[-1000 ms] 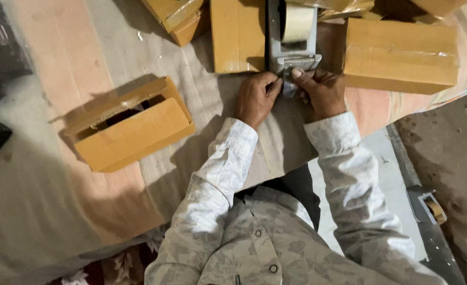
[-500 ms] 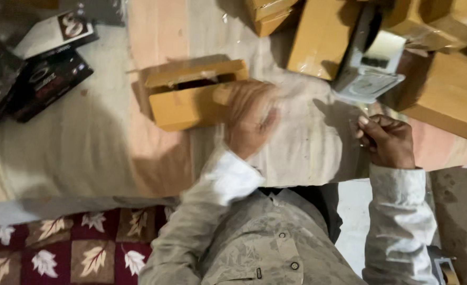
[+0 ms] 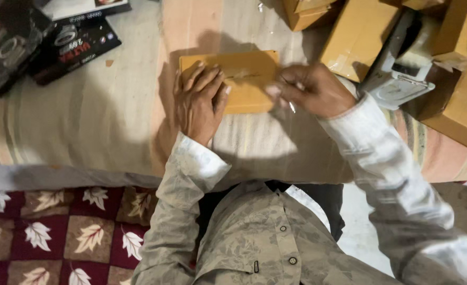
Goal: The person places small product boxes into larger cardboard shipping boxes, folds the flaps, and seals them with clear packing tape using a tape dispenser. The sealed boxes are stacked on the table.
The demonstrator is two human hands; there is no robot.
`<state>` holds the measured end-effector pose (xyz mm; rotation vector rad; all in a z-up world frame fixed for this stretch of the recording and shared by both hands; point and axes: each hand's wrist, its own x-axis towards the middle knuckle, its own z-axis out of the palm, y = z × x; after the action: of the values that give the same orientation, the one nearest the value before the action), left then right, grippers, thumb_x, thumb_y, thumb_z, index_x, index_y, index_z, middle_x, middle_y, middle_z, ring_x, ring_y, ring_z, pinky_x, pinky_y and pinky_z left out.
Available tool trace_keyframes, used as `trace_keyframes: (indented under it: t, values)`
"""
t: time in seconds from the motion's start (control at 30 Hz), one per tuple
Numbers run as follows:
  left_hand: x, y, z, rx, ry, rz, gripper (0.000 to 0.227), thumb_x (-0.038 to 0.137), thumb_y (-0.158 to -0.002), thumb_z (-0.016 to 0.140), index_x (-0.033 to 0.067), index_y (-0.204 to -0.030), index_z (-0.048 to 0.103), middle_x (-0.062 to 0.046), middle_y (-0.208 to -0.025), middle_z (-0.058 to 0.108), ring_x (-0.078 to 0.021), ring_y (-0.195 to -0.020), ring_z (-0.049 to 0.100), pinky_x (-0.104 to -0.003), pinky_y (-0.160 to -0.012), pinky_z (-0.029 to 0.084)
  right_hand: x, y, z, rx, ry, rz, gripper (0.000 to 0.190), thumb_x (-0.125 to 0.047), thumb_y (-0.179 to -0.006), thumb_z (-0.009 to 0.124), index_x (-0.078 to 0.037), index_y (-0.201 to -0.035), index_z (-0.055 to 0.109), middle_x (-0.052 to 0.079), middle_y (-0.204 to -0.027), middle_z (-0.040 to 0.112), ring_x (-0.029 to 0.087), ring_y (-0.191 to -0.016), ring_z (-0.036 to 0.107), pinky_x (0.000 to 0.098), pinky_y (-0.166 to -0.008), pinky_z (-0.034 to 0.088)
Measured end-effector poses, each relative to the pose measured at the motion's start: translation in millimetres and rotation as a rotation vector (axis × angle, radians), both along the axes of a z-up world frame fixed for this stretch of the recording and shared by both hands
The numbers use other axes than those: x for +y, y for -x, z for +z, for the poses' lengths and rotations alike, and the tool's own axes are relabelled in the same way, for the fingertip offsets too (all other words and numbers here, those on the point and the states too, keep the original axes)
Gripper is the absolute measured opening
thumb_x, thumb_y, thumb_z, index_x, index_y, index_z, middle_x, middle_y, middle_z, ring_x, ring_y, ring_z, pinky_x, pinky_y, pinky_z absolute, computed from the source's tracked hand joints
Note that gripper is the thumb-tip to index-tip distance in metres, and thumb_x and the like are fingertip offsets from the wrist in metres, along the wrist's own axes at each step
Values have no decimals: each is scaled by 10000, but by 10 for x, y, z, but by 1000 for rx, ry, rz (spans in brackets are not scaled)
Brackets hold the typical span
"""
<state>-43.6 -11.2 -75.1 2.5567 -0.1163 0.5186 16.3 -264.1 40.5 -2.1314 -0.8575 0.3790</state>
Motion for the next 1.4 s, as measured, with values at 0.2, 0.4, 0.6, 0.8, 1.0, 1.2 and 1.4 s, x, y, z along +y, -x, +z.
trace_keyframes:
  t: [0.2,0.4,0.6,0.8,1.0,1.2,1.4]
  values:
    - [68,21,-137,-176,179,63,629,332,-961,728,-56,-1430,571,-184,-1534,533,-309,-1485,409,-400,-1246,327,787,-601,-99,-129,174,158,257,-213,-1049,670,8,-923,700,116,-715,691,215,-652,667,366,-626,520]
    - [134,60,-220,-236,211,30,616,205,-903,681,-90,-1427,550,-202,-1552,494,-344,-1498,403,-418,-1262,339,1090,-780,-332,-376,440,193,298,-327,-980,671,-50,-903,749,124,-765,736,292,-709,698,439,-694,535]
    - [111,69,-256,-229,205,33,572,183,-921,648,-70,-1428,573,-185,-1540,515,-330,-1497,417,-417,-1263,355,1190,-713,-416,-325,775,-3,450,-528,-915,713,-96,-819,795,144,-747,740,319,-722,712,460,-718,544]
    - [101,35,-235,-218,135,51,502,132,-947,611,-52,-1414,612,-165,-1542,544,-311,-1500,434,-396,-1260,366,982,-895,-401,-686,930,-108,828,-811,-696,811,14,-719,740,199,-644,675,350,-618,694,429,-546,528]
    - [127,80,-205,-203,86,26,522,126,-953,590,-95,-1426,586,-192,-1554,513,-321,-1500,414,-402,-1269,338,414,-860,-316,-672,981,-270,651,-615,-864,816,28,-892,718,214,-816,704,384,-772,681,507,-634,481]
    - [86,114,-192,-167,137,58,498,123,-979,524,-78,-1430,589,-174,-1551,530,-324,-1495,427,-413,-1267,354,1069,-58,-498,-1285,408,-231,396,-186,-1007,693,69,-1308,655,254,-1385,591,362,-1352,561,462,-1171,436]
    - [63,126,-168,-192,175,85,454,151,-1020,509,-37,-1422,611,-150,-1539,540,-315,-1494,433,-419,-1251,390,1321,240,-499,-749,242,-198,388,-207,-1057,644,105,-1288,632,315,-1418,584,471,-1422,478,558,-1216,361]
